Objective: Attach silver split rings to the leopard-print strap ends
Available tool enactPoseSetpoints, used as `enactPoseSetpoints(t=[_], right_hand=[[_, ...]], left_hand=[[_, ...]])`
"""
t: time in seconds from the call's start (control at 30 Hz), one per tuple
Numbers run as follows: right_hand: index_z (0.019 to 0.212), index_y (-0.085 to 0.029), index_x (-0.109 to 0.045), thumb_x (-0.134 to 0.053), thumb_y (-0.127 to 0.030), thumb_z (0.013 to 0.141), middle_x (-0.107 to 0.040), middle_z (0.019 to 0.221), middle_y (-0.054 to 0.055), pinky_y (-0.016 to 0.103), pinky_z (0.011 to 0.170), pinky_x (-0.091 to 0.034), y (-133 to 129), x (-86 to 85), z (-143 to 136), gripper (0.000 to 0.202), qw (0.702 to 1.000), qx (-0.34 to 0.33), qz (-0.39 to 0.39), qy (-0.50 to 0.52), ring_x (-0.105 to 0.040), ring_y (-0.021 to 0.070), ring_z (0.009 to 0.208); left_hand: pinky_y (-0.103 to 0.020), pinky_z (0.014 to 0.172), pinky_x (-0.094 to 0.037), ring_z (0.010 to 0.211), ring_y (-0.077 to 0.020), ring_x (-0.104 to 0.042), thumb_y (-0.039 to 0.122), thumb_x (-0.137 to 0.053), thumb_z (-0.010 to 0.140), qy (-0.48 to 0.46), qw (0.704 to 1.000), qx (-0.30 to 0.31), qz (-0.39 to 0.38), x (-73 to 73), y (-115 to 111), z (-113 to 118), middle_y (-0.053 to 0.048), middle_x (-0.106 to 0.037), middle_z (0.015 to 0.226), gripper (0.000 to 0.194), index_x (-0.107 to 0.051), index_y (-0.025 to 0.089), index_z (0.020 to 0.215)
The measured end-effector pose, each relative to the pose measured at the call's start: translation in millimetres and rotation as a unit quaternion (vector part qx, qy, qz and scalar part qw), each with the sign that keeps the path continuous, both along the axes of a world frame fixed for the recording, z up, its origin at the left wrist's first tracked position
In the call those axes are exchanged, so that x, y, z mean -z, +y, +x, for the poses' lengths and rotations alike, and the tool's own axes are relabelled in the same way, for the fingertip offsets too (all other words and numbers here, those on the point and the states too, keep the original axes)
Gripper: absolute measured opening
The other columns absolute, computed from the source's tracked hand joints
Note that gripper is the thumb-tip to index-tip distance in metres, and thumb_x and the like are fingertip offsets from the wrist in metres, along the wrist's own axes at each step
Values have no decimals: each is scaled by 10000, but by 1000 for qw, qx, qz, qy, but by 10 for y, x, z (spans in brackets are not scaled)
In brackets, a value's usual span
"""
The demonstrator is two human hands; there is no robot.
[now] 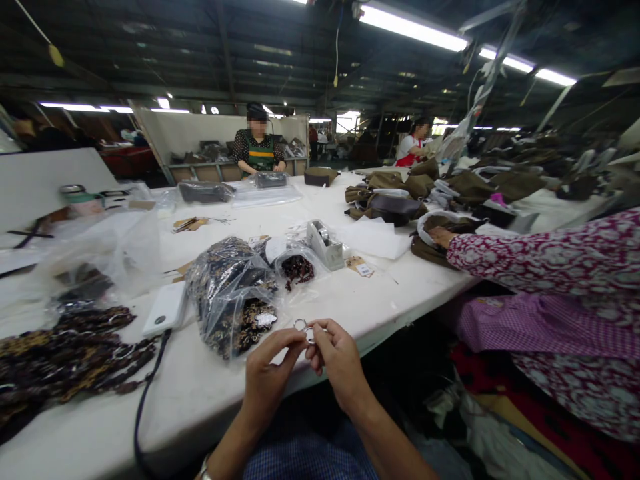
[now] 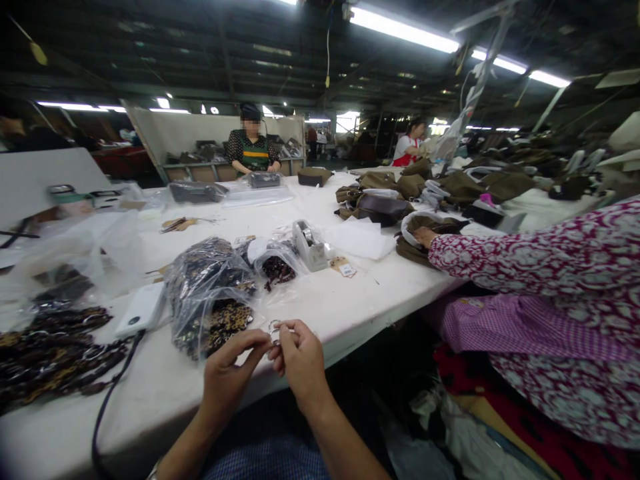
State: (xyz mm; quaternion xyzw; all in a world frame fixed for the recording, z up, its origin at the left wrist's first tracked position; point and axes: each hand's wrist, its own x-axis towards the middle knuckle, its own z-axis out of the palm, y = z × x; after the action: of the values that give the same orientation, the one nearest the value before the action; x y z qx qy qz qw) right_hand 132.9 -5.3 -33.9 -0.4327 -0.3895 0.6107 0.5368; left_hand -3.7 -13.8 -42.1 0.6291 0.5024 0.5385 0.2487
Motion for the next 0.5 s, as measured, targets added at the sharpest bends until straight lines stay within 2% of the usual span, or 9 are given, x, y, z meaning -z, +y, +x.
enactPoseSetpoints(t=[0.1, 0.27, 0.33, 0.43, 0.5], right_hand=[[946, -160, -611, -614, -477, 844, -588, 537, -51, 149, 369, -344, -20, -1, -9, 333, 1000, -4, -10, 27, -450, 60, 376], [950, -176, -588, -586, -514, 874, -588, 539, -50, 154, 364, -359, -30, 19, -11, 346, 998, 16, 43, -31, -479, 72, 384], [964, -182, -571, -572, -518, 884, -592, 547, -48, 159, 369, -375, -24, 31, -15, 346, 997, 30, 55, -43, -486, 76, 390], [987, -183, -551, -545, -514, 902, -613, 576, -33, 175, 399, -422, -14, 46, -15, 342, 995, 46, 66, -55, -518, 89, 420], [1002, -184, -550, -526, -494, 922, -629, 605, -19, 192, 431, -458, -8, 54, -7, 321, 992, 61, 81, -76, -554, 104, 456]], left_hand=[[-317, 822, -539, 850, -220, -685, 262, -713, 782, -24, 1000, -4, -11, 28, 31, 12, -42, -750, 878, 61, -760, 244, 817], [-275, 720, -557, 776, -200, -689, 285, -748, 729, -105, 991, -14, -84, 54, 125, 78, -32, -742, 834, 99, -736, 211, 793], [-265, 695, -554, 740, -187, -687, 295, -751, 721, -124, 987, -14, -99, 46, 166, 104, -24, -736, 810, 157, -730, 202, 846], [-263, 678, -543, 710, -181, -684, 315, -758, 710, -113, 987, -25, -109, 0, 213, 130, -19, -733, 780, 245, -727, 193, 919], [-269, 675, -533, 718, -193, -689, 341, -743, 727, -74, 989, -26, -126, -48, 230, 146, -33, -749, 780, 211, -746, 187, 872]])
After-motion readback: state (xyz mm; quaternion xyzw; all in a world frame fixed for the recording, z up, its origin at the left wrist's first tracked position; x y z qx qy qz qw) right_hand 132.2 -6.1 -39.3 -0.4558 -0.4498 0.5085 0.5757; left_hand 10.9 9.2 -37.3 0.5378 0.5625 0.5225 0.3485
